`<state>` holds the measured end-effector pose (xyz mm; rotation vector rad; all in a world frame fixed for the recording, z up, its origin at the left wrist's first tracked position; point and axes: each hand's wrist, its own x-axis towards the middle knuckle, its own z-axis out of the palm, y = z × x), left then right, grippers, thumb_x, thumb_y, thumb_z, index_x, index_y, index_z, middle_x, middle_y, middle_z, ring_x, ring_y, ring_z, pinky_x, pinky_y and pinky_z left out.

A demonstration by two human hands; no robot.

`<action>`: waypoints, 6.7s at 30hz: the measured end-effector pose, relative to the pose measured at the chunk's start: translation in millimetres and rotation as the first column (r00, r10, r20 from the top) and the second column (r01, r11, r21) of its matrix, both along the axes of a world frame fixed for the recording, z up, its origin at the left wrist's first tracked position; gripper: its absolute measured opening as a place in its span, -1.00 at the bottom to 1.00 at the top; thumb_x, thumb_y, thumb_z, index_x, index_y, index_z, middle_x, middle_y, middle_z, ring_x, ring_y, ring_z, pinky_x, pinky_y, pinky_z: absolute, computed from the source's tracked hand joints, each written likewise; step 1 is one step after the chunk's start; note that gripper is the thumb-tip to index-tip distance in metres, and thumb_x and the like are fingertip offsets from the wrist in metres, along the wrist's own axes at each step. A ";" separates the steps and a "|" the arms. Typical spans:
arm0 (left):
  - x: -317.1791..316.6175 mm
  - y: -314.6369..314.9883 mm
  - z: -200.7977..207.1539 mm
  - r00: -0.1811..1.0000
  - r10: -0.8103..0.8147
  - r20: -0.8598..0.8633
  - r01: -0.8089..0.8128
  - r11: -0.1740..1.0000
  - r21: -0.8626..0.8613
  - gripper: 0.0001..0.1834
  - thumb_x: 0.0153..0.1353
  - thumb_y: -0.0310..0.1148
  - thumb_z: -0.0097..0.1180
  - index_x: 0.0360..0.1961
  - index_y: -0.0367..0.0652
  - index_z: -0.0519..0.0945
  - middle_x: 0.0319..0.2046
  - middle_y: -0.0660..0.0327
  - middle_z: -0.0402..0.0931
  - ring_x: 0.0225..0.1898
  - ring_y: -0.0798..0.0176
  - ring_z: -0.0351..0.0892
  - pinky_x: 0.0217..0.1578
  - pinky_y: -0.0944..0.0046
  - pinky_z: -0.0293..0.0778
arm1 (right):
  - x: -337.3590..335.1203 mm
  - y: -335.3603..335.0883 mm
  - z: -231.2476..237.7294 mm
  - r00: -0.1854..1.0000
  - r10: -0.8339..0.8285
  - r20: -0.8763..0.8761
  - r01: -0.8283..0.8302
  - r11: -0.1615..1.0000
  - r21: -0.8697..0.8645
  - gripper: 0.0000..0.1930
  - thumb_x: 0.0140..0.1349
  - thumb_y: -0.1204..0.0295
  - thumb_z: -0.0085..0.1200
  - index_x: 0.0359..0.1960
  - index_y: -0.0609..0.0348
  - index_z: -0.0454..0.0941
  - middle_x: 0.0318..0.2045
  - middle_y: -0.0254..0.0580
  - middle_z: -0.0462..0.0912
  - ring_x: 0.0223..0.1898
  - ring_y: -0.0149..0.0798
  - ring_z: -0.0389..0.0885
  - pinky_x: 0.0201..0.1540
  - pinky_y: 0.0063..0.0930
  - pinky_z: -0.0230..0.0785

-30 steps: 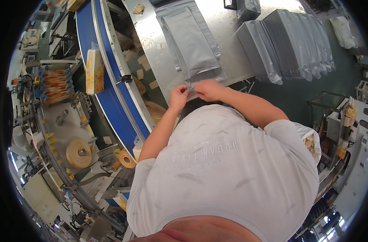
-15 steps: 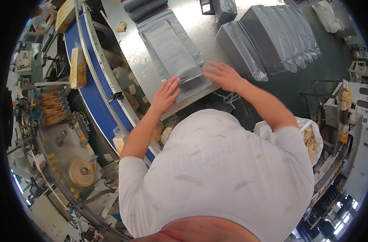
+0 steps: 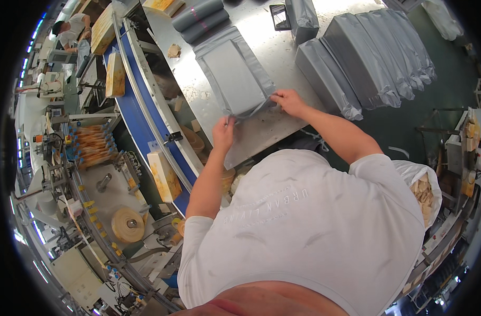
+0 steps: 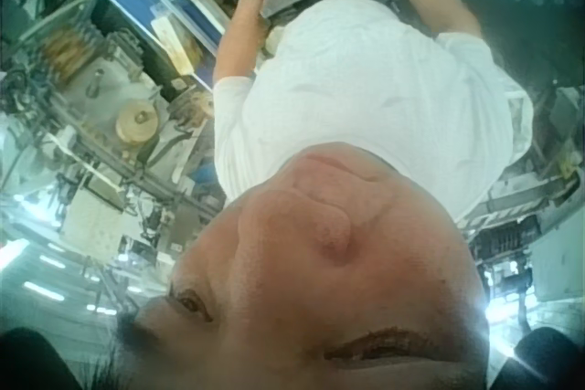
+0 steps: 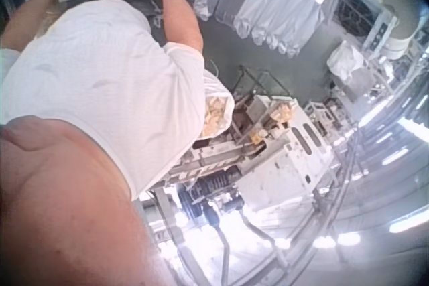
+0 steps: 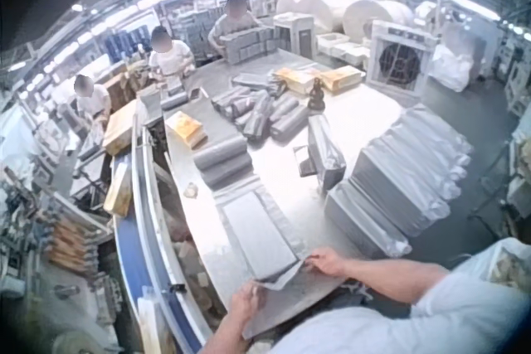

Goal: The person repeatedly picks up small yellow boxes from a conveyor belt, places them into grey poly mailers on a metal table, folds the mailers closed, and moves them to a stack. This process is repeated continuously.

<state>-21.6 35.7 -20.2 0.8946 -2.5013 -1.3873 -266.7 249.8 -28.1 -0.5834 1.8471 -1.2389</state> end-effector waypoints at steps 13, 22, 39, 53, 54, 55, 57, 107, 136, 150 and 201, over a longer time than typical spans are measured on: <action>-53.7 58.3 -2.0 0.937 0.325 -0.126 -0.273 0.909 0.315 -0.29 0.52 -0.18 0.16 0.54 -0.30 0.26 0.45 -0.16 0.34 0.43 -0.07 0.39 0.42 0.04 0.30 | 40.2 -51.2 -31.0 0.773 -0.123 -0.623 0.150 0.989 -0.010 -0.19 0.34 0.03 0.33 0.51 0.17 0.33 0.37 0.11 0.48 0.25 -0.02 0.55 0.34 -0.24 0.36; -32.6 85.0 86.3 0.749 -0.354 -0.560 0.388 0.919 -0.061 -0.40 0.43 -0.31 0.24 0.45 -0.24 0.46 0.56 -0.13 0.22 0.58 -0.21 0.19 0.50 -0.05 0.21 | 2.3 56.1 119.6 0.847 -0.341 0.408 0.508 0.745 -0.432 -0.39 0.33 0.48 0.27 0.43 0.27 0.49 0.24 -0.17 0.65 0.24 -0.29 0.58 0.35 -0.34 0.36; 65.8 51.9 5.9 0.955 -0.236 -0.178 0.250 0.966 0.060 -0.74 0.45 -0.31 0.20 0.03 -0.21 0.73 -0.07 0.00 0.73 -0.07 -0.06 0.73 0.00 0.09 0.62 | 46.2 79.0 183.3 0.295 -0.064 -0.953 0.004 0.998 -0.066 -0.55 0.09 0.51 0.27 0.09 0.15 0.67 0.23 -0.15 0.64 0.35 0.06 0.48 0.31 -0.03 0.33; 404.8 -74.3 -42.1 0.297 0.892 0.340 -0.758 0.437 -0.484 0.10 0.11 -0.16 0.53 0.59 -0.09 0.13 0.55 -0.21 0.04 0.58 -0.29 -0.02 0.52 -0.29 0.00 | 122.1 -2.0 45.5 0.329 0.724 -0.606 -0.424 0.686 0.591 -0.37 0.16 0.40 0.38 0.30 0.24 0.53 0.47 0.06 0.35 0.47 0.17 0.30 0.49 -0.04 0.27; 406.3 -94.6 -48.5 0.329 0.882 0.338 -0.702 0.468 -0.537 0.11 0.11 -0.13 0.54 0.59 -0.03 0.13 0.51 -0.22 0.13 0.54 -0.30 0.09 0.50 -0.29 0.08 | 121.0 -4.5 46.3 0.318 0.740 -0.592 -0.436 0.669 0.602 -0.38 0.16 0.39 0.38 0.30 0.23 0.54 0.47 0.06 0.35 0.46 0.18 0.31 0.49 -0.04 0.27; 395.7 -120.5 -50.5 0.377 0.866 0.328 -0.638 0.499 -0.587 0.12 0.10 -0.11 0.55 0.60 0.02 0.13 0.46 -0.22 0.21 0.50 -0.30 0.19 0.47 -0.29 0.16 | 117.4 -5.6 45.3 0.314 0.746 -0.587 -0.432 0.663 0.612 -0.38 0.17 0.39 0.39 0.30 0.21 0.54 0.47 0.06 0.35 0.46 0.18 0.31 0.49 -0.04 0.27; 369.9 -163.7 -48.1 0.411 0.787 0.460 -0.661 0.604 -0.444 0.14 0.10 -0.05 0.54 0.62 0.14 0.10 0.37 -0.18 0.32 0.41 -0.30 0.34 0.39 -0.28 0.31 | 110.2 -6.7 43.4 0.311 0.761 -0.569 -0.434 0.646 0.628 -0.39 0.18 0.38 0.38 0.30 0.17 0.55 0.46 0.05 0.36 0.45 0.18 0.33 0.50 -0.04 0.27; -99.8 24.6 18.0 0.960 0.277 0.031 -0.270 0.953 -0.135 -0.19 0.19 0.02 0.45 0.21 -0.49 0.56 0.55 -0.45 -0.03 0.57 -0.48 -0.04 0.54 -0.20 0.04 | -3.4 -24.9 58.3 0.453 0.440 -0.776 -0.423 0.872 0.247 -0.20 0.12 0.59 0.06 0.52 0.06 0.33 0.59 -0.36 0.20 0.52 0.06 0.15 0.51 0.12 0.06; 74.5 77.3 -53.7 0.978 -0.057 0.201 0.037 0.994 0.100 -0.72 0.29 -0.27 0.18 -0.22 -0.29 0.74 -0.35 -0.18 0.71 -0.26 -0.22 0.73 -0.20 -0.07 0.62 | 72.2 85.5 9.2 0.853 0.286 -0.437 -0.132 0.928 0.350 -0.80 0.26 0.28 0.16 -0.31 0.09 0.76 -0.26 0.07 0.77 -0.17 0.17 0.75 -0.13 0.09 0.56; 74.2 78.8 -44.0 0.928 0.367 0.071 -0.349 0.781 0.517 -0.91 0.38 -0.51 0.23 -0.17 -0.29 0.70 -0.46 0.25 0.67 -0.43 0.38 0.65 -0.38 0.27 0.52 | 117.5 -39.9 31.8 0.454 0.548 -0.702 -0.459 0.820 0.343 -0.62 0.24 0.33 0.31 0.07 0.11 0.59 0.00 -0.05 0.62 0.16 0.09 0.57 0.20 -0.07 0.50; -40.5 20.9 -16.9 0.868 0.418 -0.269 -0.338 0.893 0.296 -0.32 0.51 -0.33 0.17 0.54 -0.32 0.23 0.32 -0.08 0.49 0.24 0.08 0.55 0.27 0.16 0.44 | 45.4 -107.0 -6.4 0.975 -0.080 -0.207 0.076 0.997 -0.027 -0.21 0.26 0.07 0.38 0.42 0.24 0.36 0.26 0.09 0.58 0.33 0.14 0.48 0.43 -0.08 0.26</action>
